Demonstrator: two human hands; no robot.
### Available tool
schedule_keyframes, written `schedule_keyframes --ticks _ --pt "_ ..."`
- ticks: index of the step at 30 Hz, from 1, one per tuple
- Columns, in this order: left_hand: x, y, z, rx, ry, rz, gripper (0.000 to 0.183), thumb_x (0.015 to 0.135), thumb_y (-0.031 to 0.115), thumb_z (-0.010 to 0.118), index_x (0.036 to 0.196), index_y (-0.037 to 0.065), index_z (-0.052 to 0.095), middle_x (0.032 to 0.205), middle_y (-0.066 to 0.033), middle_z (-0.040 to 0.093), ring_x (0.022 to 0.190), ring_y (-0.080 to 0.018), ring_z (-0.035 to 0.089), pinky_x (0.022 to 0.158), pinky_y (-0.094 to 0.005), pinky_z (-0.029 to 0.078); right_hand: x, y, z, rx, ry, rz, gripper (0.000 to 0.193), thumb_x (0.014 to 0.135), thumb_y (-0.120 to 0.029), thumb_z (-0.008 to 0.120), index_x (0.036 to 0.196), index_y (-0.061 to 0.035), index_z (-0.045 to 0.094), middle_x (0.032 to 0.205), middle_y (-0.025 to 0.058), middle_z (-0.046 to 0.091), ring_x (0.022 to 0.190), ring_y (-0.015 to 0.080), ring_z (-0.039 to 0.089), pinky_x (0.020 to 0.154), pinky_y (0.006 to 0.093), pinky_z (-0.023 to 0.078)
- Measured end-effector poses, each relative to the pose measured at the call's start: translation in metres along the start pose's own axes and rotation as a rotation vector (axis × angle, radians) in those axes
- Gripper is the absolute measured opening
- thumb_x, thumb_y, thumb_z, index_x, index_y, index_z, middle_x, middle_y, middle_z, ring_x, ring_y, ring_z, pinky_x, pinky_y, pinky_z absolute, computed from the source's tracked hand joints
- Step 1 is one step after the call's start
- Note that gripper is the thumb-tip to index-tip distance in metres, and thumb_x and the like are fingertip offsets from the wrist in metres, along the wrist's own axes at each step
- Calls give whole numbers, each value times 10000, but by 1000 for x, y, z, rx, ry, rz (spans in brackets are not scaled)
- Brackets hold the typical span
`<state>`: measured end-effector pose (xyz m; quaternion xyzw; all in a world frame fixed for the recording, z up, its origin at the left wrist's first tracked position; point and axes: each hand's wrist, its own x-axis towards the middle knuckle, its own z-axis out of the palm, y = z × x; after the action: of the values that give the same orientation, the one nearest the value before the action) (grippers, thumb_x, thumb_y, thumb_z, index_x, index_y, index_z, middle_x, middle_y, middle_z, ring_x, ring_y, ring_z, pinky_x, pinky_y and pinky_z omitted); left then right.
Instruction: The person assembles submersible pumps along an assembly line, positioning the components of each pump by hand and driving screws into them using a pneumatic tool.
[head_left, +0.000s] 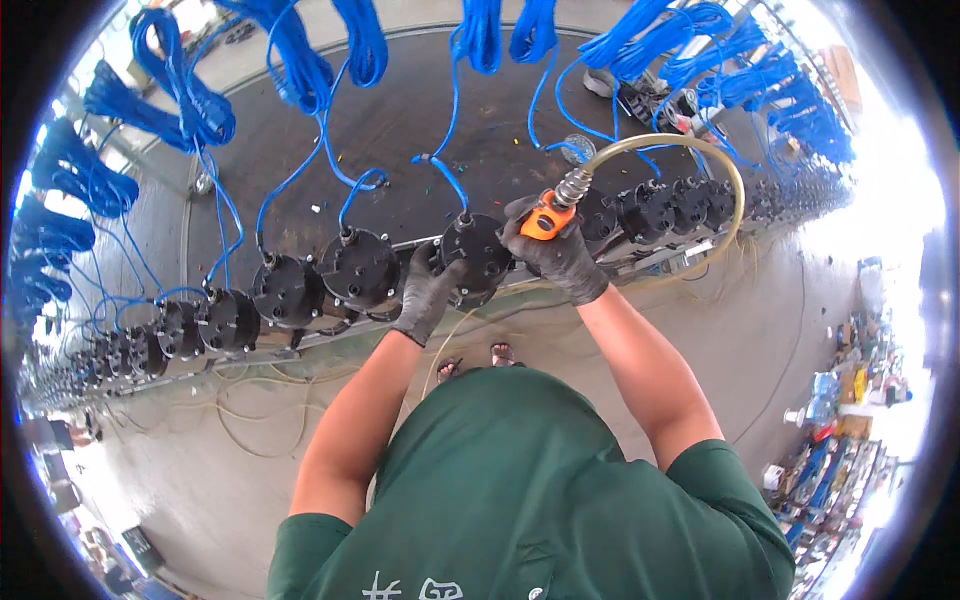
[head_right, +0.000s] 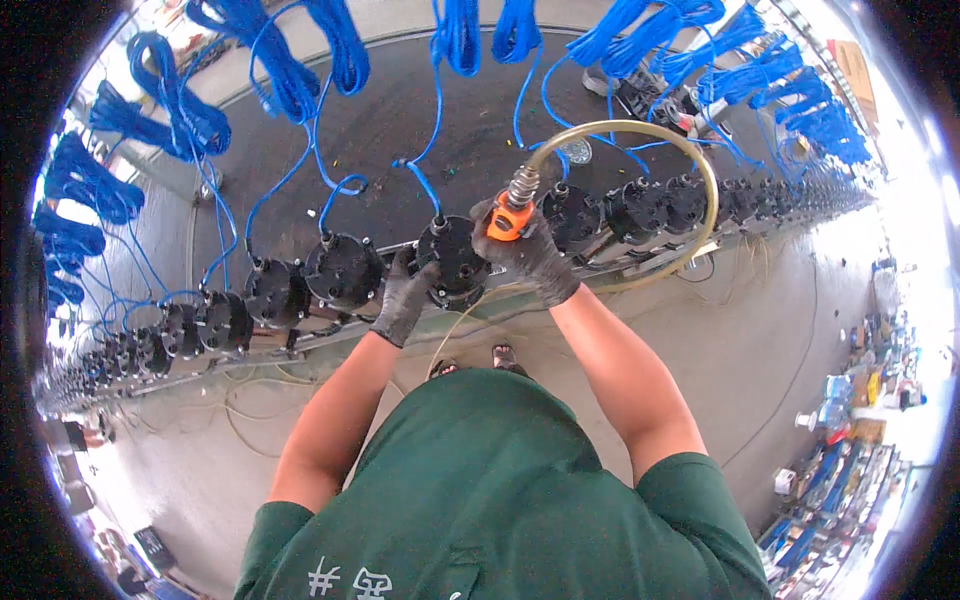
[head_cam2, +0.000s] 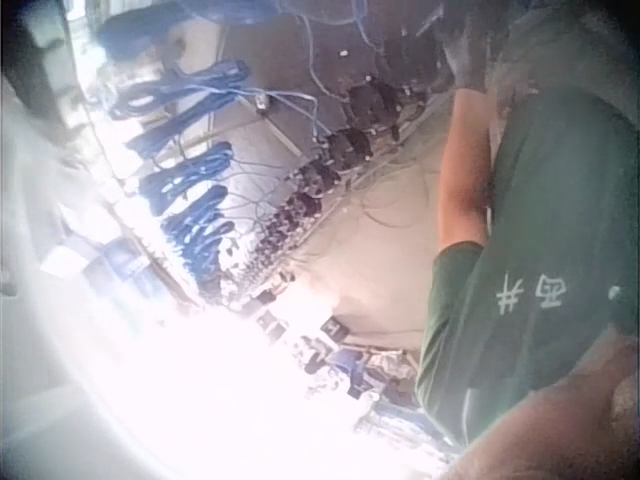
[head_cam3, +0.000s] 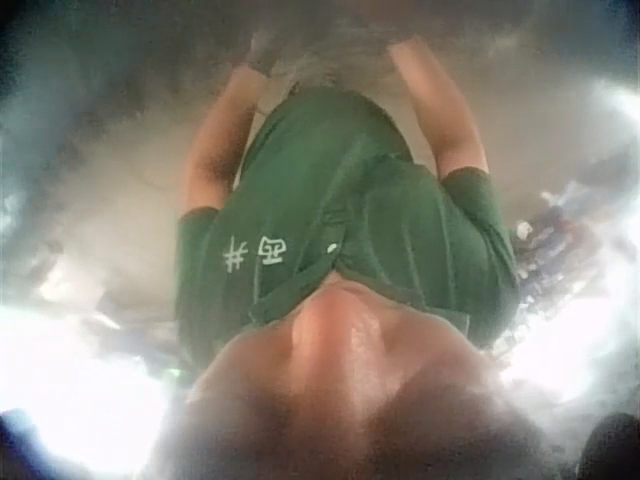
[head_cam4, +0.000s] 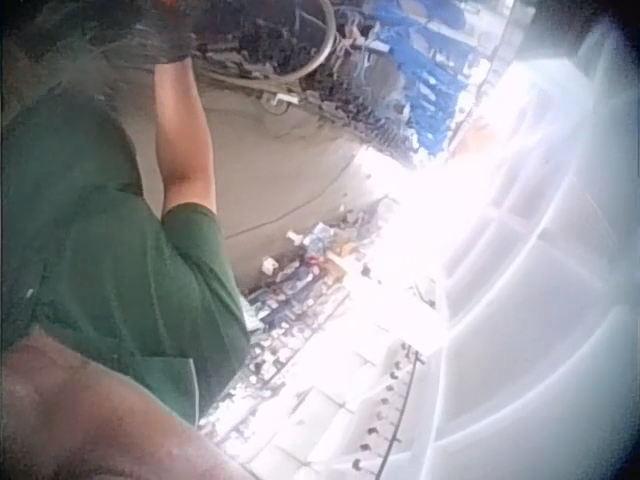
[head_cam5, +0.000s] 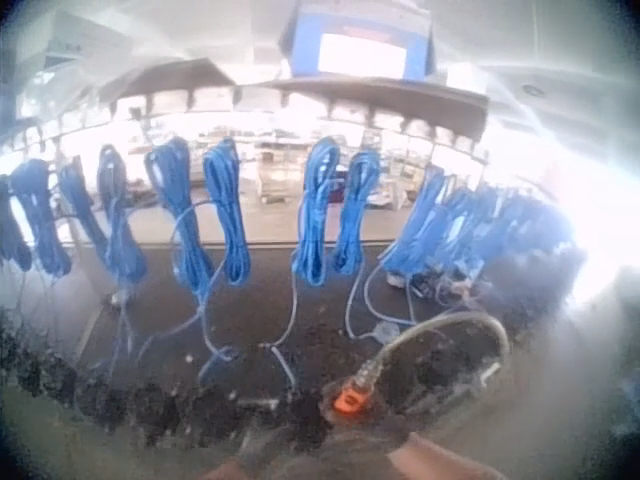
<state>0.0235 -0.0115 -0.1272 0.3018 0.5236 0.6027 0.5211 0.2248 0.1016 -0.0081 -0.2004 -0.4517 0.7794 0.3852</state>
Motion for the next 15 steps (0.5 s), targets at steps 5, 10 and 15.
schedule_keyframes --ticks 5,10,15 --pt "7 -8 -3 49 -26 31 824 856 290 794 1469 -59 368 1340 -164 587 1226 -248 564 1062 -368 447 4 -7 -1 617 99 255 416 775 7 755 1152 -57 592 1030 51 680 920 135 668 805 302 580" --pt "-4 4 5 -114 -2 11 651 893 151 739 1433 -27 421 1313 -129 605 1191 -206 583 1033 -351 472 3 7 -10 -379 14 -160 434 774 -36 795 1163 -69 604 1110 60 680 994 155 665 858 337 575" --pt "-2 6 -3 6 -39 59 615 915 228 733 1423 8 466 1308 -113 614 1196 -211 573 1054 -370 452 -3 -8 -6 -734 -32 -245 317 816 -49 744 1111 -66 630 1040 48 684 957 161 671 824 306 565"
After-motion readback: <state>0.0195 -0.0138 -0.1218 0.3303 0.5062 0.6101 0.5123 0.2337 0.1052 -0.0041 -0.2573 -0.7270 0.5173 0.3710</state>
